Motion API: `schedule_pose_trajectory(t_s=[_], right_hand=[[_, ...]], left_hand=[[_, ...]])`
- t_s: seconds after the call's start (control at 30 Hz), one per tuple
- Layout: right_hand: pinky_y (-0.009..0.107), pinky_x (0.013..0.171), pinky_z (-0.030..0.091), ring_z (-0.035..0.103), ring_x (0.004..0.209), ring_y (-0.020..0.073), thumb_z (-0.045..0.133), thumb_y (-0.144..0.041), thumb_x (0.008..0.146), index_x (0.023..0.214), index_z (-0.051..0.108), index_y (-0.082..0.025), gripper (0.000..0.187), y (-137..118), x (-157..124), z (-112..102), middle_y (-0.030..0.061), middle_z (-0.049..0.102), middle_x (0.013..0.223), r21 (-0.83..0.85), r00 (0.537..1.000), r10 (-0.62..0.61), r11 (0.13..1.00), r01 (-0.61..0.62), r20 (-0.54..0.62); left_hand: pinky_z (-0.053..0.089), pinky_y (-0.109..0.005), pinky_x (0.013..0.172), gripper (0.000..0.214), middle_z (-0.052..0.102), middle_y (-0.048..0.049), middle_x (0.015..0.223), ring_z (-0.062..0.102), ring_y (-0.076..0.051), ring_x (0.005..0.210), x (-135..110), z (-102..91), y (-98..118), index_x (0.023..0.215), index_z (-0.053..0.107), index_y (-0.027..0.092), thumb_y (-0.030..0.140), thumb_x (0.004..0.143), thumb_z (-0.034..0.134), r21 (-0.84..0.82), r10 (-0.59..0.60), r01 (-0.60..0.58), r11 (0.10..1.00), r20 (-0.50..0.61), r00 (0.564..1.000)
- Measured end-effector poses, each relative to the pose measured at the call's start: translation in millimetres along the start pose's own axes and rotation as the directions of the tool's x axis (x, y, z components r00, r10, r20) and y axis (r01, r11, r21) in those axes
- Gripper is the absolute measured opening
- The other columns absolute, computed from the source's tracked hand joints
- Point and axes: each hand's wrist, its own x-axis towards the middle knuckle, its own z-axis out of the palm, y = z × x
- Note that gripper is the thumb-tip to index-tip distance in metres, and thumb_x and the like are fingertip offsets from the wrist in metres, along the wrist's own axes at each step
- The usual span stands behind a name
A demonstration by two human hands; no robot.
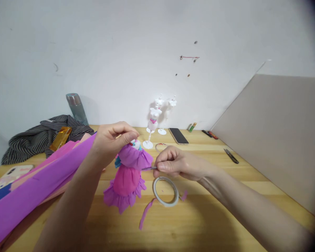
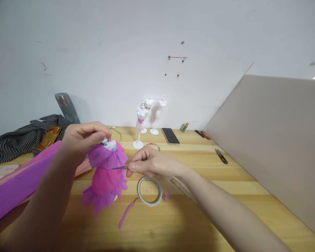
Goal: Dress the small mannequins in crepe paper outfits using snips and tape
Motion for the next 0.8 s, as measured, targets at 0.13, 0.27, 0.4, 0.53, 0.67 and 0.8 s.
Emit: schedule_pose_trajectory(t_s=[0.13,0.27,0.4,0.53,0.67,0.8], right_hand=[[0.025,0.045,0.012,0.019,0.045,0.0054,0.071,-0.052,0.076,0.075,0.072,-0.009,0.042,0,-2,1,-0.0101,0.027,0.045,-0.101,0.999,-0.012,0.995,0.007,-0.052],[0.025,0.048,0.018,0.025,0.052,0.0069,0.069,-0.057,0.076,0.073,0.07,-0.01,0.048,0,-6,5,-0.0066,0.034,0.053,-0.17,0.997,-0.07,0.983,0.062,-0.041],[0.024,0.049,0.024,0.029,0.055,0.0083,0.064,-0.061,0.079,0.072,0.067,-0.011,0.051,3,-11,7,-0.0047,0.039,0.055,-0.221,0.994,-0.105,0.971,0.094,-0.042],[0.023,0.046,0.027,0.034,0.051,0.0079,0.058,-0.06,0.084,0.074,0.066,-0.011,0.05,6,-22,9,-0.0032,0.043,0.057,-0.379,0.987,-0.146,0.918,0.112,-0.064],[0.024,0.05,0.036,0.048,0.056,0.0115,0.054,-0.04,0.093,0.097,0.068,-0.013,0.03,16,-32,10,0.0015,0.056,0.065,-0.801,0.781,-0.624,0.478,0.36,-0.022],[0.027,0.052,0.039,0.053,0.058,0.0152,0.057,-0.025,0.091,0.118,0.059,-0.014,0.029,37,-29,5,0.0032,0.059,0.068,-0.968,0.468,-0.861,-0.098,0.232,0.199]], left_hand=[[0.047,-0.024,0.059,0.013,0.067,-0.001,0.063,0.058,-0.012,0.061,0,-0.1,0,0.061,0.07,0.017,0.022,0.074,0.068,-0.007,-0.007,0.007,1.0,0.001,1.0],[0.046,-0.024,0.06,0.014,0.067,-0.0011,0.063,0.058,-0.012,0.062,0,-0.8,-2,0.062,0.07,0.017,0.023,0.075,0.067,-0.003,-0.004,0.004,1.0,0.005,1.0],[0.046,-0.024,0.058,0.015,0.066,-0.0009,0.062,0.056,-0.012,0.06,1,-0.7,-2,0.061,0.069,0.017,0.023,0.074,0.067,-0.003,-0.008,0.008,1.0,0.006,1.0],[0.046,-0.024,0.06,0.014,0.067,-0.001,0.064,0.057,-0.012,0.061,1,-1.1,-3,0.062,0.07,0.018,0.023,0.075,0.067,0.009,-0.002,0.002,1.0,0.009,1.0],[0.046,-0.024,0.06,0.014,0.067,-0.0009,0.064,0.057,-0.013,0.062,0,-1.8,-5,0.063,0.07,0.019,0.024,0.075,0.067,0.028,0.003,-0.004,1.0,0.01,1.0],[0.045,-0.025,0.058,0.016,0.066,-0.0019,0.063,0.056,-0.013,0.061,0,-1.5,-5,0.062,0.069,0.017,0.027,0.075,0.067,0.019,-0.002,0.002,1.0,-0.005,1.0]])
